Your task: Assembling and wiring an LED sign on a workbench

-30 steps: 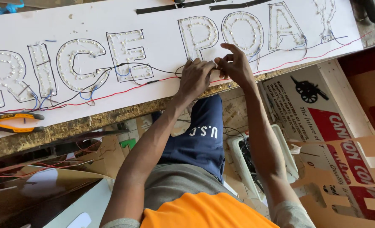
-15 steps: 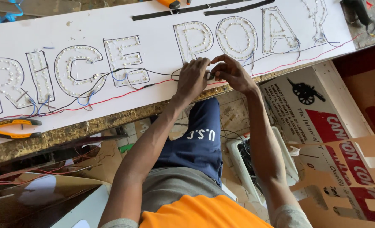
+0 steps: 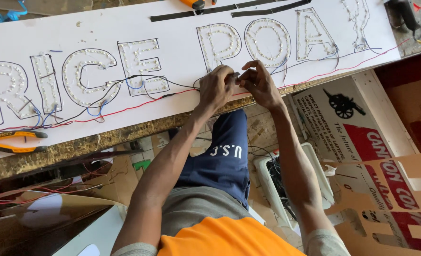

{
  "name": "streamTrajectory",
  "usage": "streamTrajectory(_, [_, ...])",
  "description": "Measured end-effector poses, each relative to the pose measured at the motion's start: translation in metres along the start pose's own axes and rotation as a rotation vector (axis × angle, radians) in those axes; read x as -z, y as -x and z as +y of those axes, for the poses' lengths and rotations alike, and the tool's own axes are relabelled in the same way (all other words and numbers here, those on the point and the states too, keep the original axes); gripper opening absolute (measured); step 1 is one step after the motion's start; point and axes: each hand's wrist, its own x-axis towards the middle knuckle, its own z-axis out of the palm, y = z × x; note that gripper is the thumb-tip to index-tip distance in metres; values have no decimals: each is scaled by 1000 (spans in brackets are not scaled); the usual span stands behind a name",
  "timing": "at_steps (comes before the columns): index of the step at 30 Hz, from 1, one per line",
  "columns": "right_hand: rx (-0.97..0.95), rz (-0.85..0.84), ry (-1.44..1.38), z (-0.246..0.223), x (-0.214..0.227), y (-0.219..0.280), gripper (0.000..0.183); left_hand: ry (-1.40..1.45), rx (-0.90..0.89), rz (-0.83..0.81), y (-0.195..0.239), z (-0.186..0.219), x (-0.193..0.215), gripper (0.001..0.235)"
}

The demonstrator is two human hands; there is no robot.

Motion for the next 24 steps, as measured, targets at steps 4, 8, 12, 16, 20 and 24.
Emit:
streamTrajectory(4, [34, 83, 55, 13, -5, 0, 30, 43, 168, -16, -7, 24, 17, 11])
streamTrajectory(8, [105, 175, 325, 25, -14, 0, 14, 69, 265, -43, -9, 27, 21, 19])
streamTrajectory(12, [157, 246, 417, 22, -19, 0, 6, 154, 175, -130, -7, 0, 12, 41])
streamTrajectory(16, [129, 216, 403, 24, -12, -2, 5, 299, 31, -345, 2, 22, 52, 70])
streamTrajectory(20, [-85, -38, 287, 5, 1, -11, 18, -40, -210, -267, -3, 13, 45, 70])
streamTrajectory(24, [-180, -204, 149, -33, 7, -17, 21, -379, -395, -130, -15, -1, 22, 54])
